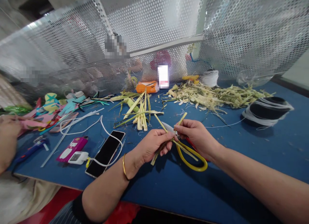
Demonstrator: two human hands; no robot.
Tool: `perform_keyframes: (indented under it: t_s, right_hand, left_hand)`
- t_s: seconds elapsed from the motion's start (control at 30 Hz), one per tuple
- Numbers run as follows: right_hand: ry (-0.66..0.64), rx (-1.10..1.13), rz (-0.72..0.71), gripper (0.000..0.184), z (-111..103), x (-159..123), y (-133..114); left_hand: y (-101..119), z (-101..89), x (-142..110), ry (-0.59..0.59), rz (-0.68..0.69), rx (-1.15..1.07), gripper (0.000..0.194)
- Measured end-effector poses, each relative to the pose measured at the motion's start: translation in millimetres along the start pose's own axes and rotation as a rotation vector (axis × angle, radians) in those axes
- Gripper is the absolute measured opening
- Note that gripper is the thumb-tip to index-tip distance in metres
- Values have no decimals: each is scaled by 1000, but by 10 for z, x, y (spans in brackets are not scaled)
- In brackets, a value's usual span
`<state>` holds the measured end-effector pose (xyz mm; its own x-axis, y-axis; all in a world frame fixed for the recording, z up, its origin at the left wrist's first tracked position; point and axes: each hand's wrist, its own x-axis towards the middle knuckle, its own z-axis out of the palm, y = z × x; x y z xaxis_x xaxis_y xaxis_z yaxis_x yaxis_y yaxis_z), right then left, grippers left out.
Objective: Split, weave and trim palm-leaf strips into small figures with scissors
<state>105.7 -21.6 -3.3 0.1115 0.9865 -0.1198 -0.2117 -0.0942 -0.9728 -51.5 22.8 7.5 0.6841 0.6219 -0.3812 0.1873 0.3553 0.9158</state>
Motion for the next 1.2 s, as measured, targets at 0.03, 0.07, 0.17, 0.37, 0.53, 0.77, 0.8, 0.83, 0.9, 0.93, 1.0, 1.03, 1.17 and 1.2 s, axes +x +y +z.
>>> perform_keyframes:
  t_s: [0.03,0.07,0.17,0.37,0.53,0.77,0.8,0.83,0.9,0.93,1.0,1.03,1.17,1.2]
  right_hand:
    - [22,-15,-4,33,-3,7,14]
    - [37,-45,-10,33,-13,16,26]
    - [101,-367,-95,40,-78,29,23]
    - [294,-1119,-743,31,-161,-44,-173]
    - [-117,-644,-218,21,-60,-57,-165]
    - [-93,-321,-32,14,-21,-58,-101]
    - [-59,-346,-71,13,-24,-58,-93]
    - [-24,-377,-121,13,-27,-57,-84]
    - [32,-453,-244,11,-26,-58,-70]
    - [51,-493,-304,12,-22,-59,-64]
    - [70,-563,-402,14,-6,-64,-57]
    - [69,-592,-435,16,3,-67,-53]
    - [41,-660,-541,19,30,-69,-50]
    - [38,-675,-557,19,26,-65,-59]
  left_hand:
    - [3,2,-5,-8,-1,13,29]
    - [4,4,-10,-10,-2,25,30]
    - [3,18,-20,20,-1,54,32]
    - [-7,77,-35,75,-43,98,37]
    - [-38,117,-51,-20,-56,130,40]
    - [-53,138,-61,-30,-46,162,35]
    - [-53,133,-60,-30,-42,162,34]
    - [-53,127,-60,-34,-40,164,33]
    - [-49,120,-62,-52,-46,173,31]
    - [-45,121,-64,-64,-51,177,31]
    - [-35,133,-71,-81,-59,184,30]
    - [-31,144,-74,-87,-65,184,30]
    - [-34,175,-76,-95,-79,159,33]
    - [-40,175,-72,-90,-72,143,35]
